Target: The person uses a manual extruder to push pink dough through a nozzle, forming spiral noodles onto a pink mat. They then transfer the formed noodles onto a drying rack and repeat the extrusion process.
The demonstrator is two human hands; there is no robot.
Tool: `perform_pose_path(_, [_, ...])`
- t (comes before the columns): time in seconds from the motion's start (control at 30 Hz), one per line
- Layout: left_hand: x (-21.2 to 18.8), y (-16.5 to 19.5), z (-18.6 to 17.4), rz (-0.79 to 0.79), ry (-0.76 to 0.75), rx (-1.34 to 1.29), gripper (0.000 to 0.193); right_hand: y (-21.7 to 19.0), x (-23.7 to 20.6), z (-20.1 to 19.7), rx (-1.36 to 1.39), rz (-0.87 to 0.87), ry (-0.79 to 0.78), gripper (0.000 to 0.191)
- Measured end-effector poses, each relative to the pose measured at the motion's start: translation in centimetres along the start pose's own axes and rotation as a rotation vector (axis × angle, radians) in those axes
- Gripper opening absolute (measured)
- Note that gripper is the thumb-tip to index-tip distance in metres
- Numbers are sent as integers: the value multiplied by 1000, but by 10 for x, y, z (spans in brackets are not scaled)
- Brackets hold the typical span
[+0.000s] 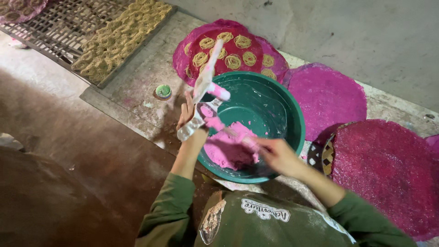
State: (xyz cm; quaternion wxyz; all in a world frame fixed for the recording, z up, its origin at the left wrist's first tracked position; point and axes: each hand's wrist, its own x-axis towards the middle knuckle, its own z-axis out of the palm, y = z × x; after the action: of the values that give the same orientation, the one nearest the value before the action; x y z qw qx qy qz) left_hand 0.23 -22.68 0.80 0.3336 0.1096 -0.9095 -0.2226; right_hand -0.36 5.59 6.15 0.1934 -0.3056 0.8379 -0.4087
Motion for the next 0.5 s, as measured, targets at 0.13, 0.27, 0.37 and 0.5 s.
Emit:
perform_pose_path(0.13, [-9,13,-8,62,-127,-44,79,-29,19,-55,-543,251,-240,37])
perform_pose_path(0.27, [-27,32,-9,236,-232,-156,72,-52,25,-20,-1107,-181,-103,40])
perform_pose_path(0.37, [-25,30,-12,278,-232,-269,75,-70,23,-13,-1116,-410,-60,46])
perform_pose_path(0.5, [-14,-6,-29,-26,-202,-322,57,-79,3,-50,-1014,-49,-120,54])
